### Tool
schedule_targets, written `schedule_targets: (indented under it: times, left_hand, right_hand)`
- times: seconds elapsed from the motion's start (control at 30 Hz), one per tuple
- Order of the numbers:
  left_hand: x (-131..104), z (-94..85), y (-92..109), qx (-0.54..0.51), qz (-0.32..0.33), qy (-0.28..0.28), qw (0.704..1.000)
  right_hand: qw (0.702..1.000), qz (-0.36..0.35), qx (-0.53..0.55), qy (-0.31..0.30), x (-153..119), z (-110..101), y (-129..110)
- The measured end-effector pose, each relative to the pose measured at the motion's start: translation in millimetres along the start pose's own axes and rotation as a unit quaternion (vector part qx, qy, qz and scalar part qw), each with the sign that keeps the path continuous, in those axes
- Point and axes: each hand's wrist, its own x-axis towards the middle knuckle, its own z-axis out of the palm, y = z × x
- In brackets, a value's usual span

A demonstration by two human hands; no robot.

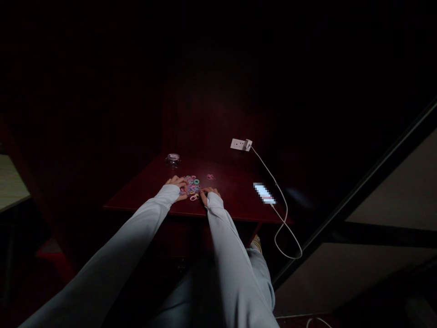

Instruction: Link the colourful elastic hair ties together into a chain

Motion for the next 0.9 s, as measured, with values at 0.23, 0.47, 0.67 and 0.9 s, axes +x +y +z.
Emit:
schedule_targets:
  times: [0.23,0.47,0.67,0.9]
  left_hand:
    - [1,4.3,-4,-0.013,0.001,0.002,1.0]
    - [3,11.4,-4,-0.02,-0.003,0.024,1.0]
    - [2,14.4,-5,-0.03,-0.004,0.048,0.998]
    - [6,17.3,-10,-0.047,0.003,0.065,0.997]
  right_hand:
    - [1.0,0.003,-0.005,-0.002,-2,-2,-2]
    - [1.0,0.006,0.0,-0.012,-2,-2,-2]
    - [1.0,0.011,0.002,-0.011,-2,-3,-3]
    - [1.0,0.011,0.0,-0.009,-2,-2,-3]
